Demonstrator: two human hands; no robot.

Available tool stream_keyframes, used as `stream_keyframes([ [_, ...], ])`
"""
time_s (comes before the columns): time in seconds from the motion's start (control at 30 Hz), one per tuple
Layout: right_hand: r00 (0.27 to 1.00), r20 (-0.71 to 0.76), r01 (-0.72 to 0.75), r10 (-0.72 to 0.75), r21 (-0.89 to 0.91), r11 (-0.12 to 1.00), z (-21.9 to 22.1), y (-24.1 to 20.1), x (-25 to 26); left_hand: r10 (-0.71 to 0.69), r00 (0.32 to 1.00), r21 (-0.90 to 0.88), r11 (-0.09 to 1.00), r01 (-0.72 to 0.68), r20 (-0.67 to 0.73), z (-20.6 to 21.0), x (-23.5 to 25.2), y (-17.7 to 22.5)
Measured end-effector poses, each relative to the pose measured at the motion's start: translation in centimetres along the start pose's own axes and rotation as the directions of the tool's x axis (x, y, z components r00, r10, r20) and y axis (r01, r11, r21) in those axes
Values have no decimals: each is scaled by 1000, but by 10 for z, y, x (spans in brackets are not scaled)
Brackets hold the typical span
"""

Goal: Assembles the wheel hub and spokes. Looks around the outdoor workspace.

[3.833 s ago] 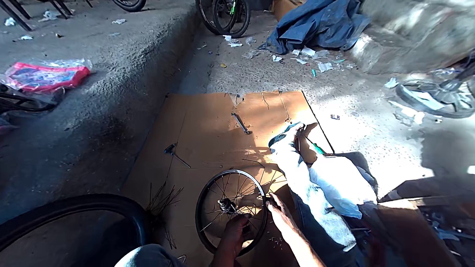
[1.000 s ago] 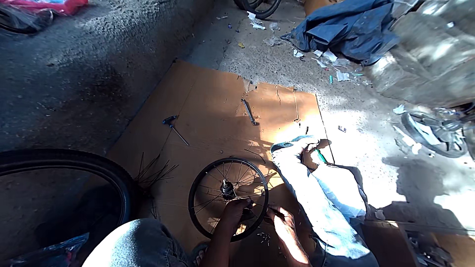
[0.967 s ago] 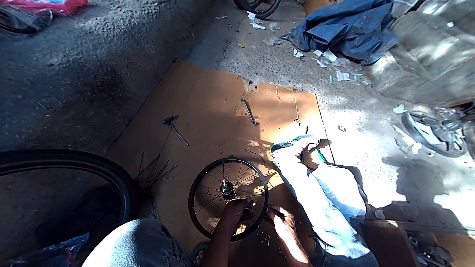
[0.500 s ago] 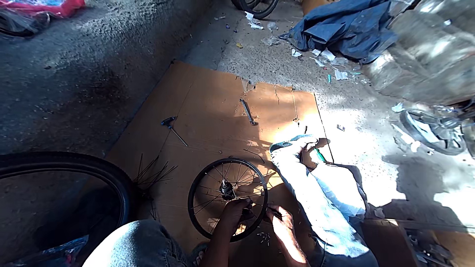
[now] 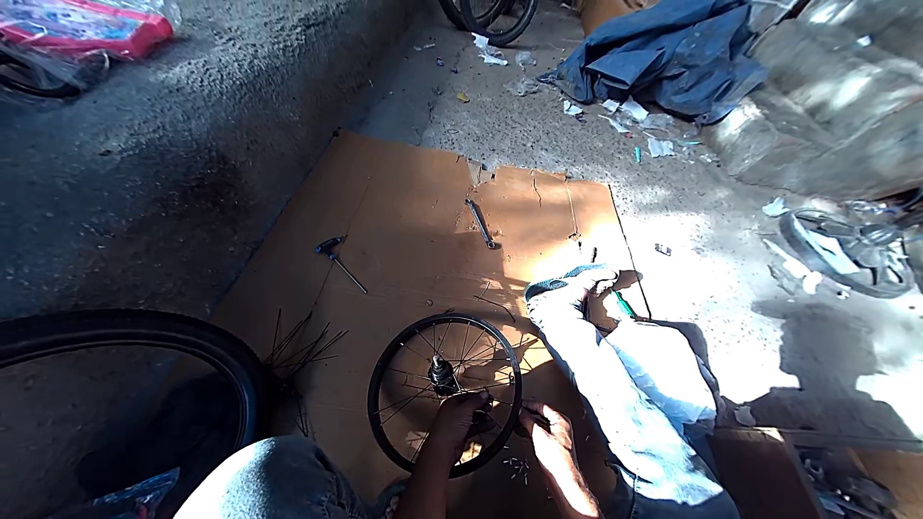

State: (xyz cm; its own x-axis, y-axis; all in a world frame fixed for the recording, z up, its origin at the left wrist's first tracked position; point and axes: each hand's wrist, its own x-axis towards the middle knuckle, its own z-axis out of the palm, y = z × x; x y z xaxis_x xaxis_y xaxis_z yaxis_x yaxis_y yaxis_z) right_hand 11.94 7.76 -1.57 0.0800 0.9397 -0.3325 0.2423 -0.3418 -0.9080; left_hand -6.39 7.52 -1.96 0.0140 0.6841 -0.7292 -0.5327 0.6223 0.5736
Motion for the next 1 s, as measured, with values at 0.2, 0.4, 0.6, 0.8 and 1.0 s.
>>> stream_keyframes([
  [0.2, 998, 27, -53, 53, -21, 998, -3, -4, 1, -5, 1000, 0, 1000, 5, -2, 1, -1, 1],
  [0.4, 990, 82, -120, 118, 16, 993, -7, -4, 3, -5, 1000, -1, 1000, 5, -4, 1, 0, 0],
  [0.6, 994, 57, -94, 91, 57, 994, -4, 0, 4, -6, 1000, -3, 1000, 6, 1, 1, 0, 1],
  [0.8, 994, -2, -111, 112, 88, 990, 3, -6, -7, -5, 1000, 13, 1000, 5, -3, -1, 0, 2],
  [1.0, 995, 67, -94, 79, 254, 963, 4, -9, -21, 52, 995, 105, 994, -43, -88, 3, -5, 2],
])
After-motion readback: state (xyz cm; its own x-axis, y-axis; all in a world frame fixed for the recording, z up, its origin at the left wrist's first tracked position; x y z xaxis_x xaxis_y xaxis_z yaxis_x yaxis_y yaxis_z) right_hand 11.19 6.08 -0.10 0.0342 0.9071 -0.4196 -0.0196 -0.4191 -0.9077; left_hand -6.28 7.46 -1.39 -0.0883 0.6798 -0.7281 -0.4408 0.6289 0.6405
